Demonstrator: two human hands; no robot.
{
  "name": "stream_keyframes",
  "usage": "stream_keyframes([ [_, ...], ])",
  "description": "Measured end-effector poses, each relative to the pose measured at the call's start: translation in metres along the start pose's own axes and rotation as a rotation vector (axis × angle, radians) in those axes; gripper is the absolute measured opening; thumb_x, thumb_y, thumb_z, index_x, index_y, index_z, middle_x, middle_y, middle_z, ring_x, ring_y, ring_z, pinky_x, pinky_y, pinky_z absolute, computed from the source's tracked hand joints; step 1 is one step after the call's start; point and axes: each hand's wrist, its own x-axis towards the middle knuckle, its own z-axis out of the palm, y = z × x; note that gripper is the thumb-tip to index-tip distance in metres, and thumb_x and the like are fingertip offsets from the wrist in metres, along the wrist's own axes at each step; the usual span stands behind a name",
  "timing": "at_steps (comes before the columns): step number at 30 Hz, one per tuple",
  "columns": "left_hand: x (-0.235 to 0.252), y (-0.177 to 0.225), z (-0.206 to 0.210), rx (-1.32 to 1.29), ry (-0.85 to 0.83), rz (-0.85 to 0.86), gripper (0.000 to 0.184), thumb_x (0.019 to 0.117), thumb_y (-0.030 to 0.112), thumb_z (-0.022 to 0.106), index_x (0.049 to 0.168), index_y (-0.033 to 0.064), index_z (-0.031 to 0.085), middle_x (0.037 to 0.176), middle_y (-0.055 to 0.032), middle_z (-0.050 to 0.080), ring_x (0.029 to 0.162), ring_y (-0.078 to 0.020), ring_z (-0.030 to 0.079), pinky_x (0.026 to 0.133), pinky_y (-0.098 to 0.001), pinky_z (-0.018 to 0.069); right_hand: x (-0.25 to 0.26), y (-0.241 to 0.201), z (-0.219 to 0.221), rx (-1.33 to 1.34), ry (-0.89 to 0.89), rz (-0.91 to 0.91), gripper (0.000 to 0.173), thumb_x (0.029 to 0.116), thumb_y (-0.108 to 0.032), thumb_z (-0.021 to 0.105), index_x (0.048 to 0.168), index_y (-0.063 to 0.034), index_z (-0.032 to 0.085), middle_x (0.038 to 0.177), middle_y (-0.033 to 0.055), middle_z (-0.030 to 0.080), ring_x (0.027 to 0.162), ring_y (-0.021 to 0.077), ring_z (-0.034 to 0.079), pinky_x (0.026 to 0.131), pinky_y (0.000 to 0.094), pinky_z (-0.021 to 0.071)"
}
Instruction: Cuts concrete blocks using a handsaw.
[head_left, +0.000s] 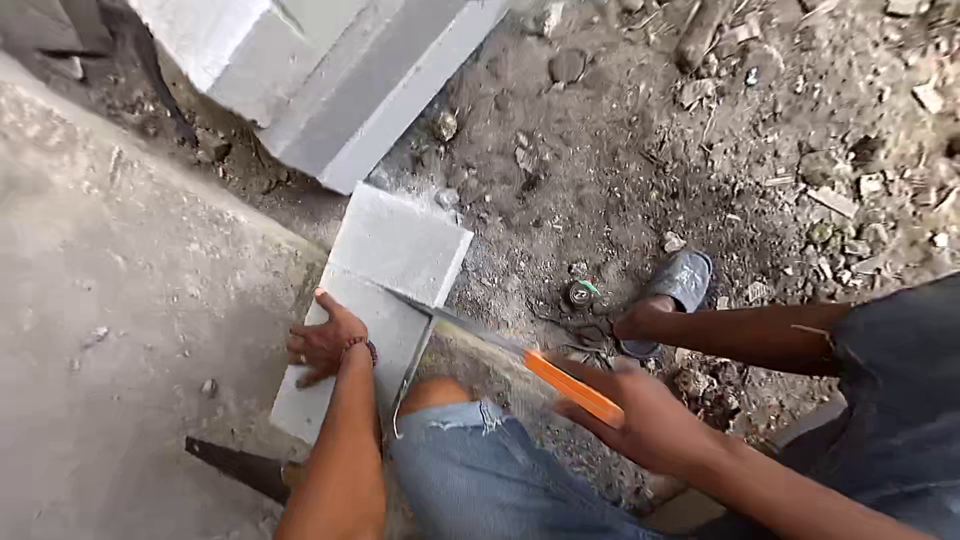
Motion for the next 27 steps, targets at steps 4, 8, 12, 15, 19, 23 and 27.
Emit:
stream_keyframes([
  [4,0.004,0.0,0.005,-0.021,0.025,-0.023,0.101,0.0931,0.085,0.022,0.158,0.009,0.037,0.163,-0.0249,0.031,0.154,-0.0453,0.023,0.115,-0.0771,0.0161,-0.045,0.028,-0.004,-0.031,0.102,-0.021,0.058,0.0996,-0.064,0.05,0.139,-0.0244,0.066,0.087,0.003,0.076,0.069,0.019,0.072,0.058,0.0481,0.0591],
  [8,0.004,0.004,0.004,-0.01,0.041,-0.031,0.104,0.0912,0.087,0.019,0.159,0.0106,0.037,0.163,-0.024,0.032,0.153,-0.0443,0.025,0.115,-0.0763,0.018,0.066,-0.017,0.031,-0.032,-0.014,-0.016,0.059,0.0987,-0.064,0.051,0.142,-0.0254,0.062,0.08,0.0037,0.072,0.071,0.0242,0.071,0.062,0.0527,0.0579],
  [12,-0.001,0.001,0.0,-0.03,0.016,0.005,0.105,0.0915,0.087,0.021,0.161,0.0086,0.03,0.165,-0.0264,0.026,0.155,-0.0457,0.019,0.117,-0.0766,0.0139,0.009,0.007,0.0,-0.003,0.008,-0.034,0.062,0.097,-0.068,0.051,0.144,-0.0291,0.06,0.083,-0.0003,0.072,0.07,0.0175,0.07,0.062,0.0481,0.0593],
  [15,0.001,-0.003,0.004,-0.041,0.014,-0.003,0.103,0.0931,0.085,0.021,0.161,0.0078,0.029,0.166,-0.0271,0.024,0.155,-0.0448,0.018,0.117,-0.0758,0.0124,-0.046,0.04,-0.013,-0.025,0.077,-0.039,0.06,0.0989,-0.067,0.05,0.142,-0.026,0.064,0.089,0.0,0.075,0.071,0.0141,0.071,0.061,0.0444,0.0602],
  [19,0.002,-0.001,0.004,-0.034,0.028,-0.023,0.102,0.0937,0.084,0.022,0.16,0.0068,0.032,0.165,-0.025,0.027,0.155,-0.0426,0.021,0.117,-0.0746,0.0142,0.056,0.02,0.015,-0.021,0.011,-0.081,0.056,0.0985,-0.064,0.051,0.136,-0.0259,0.068,0.087,0.0027,0.076,0.075,0.0215,0.073,0.065,0.0521,0.0588],
  [23,-0.001,-0.004,0.001,0.005,0.016,-0.036,0.104,0.0922,0.086,0.02,0.162,0.0096,0.029,0.166,-0.0241,0.025,0.156,-0.0427,0.019,0.117,-0.0752,0.0149,0.046,0.0,0.012,0.034,-0.065,-0.066,0.061,0.0977,-0.064,0.056,0.147,-0.0278,0.058,0.09,0.0031,0.075,0.077,0.0213,0.072,0.068,0.0531,0.0603],
  [27,0.002,0.001,0.004,-0.019,0.029,-0.023,0.103,0.0923,0.086,0.021,0.161,0.0094,0.032,0.165,-0.0242,0.028,0.155,-0.0424,0.02,0.117,-0.0751,0.0141,-0.053,0.037,-0.02,0.005,0.032,-0.026,0.059,0.099,-0.065,0.051,0.144,-0.0276,0.062,0.1,0.0008,0.077,0.08,0.0147,0.074,0.068,0.046,0.0624],
])
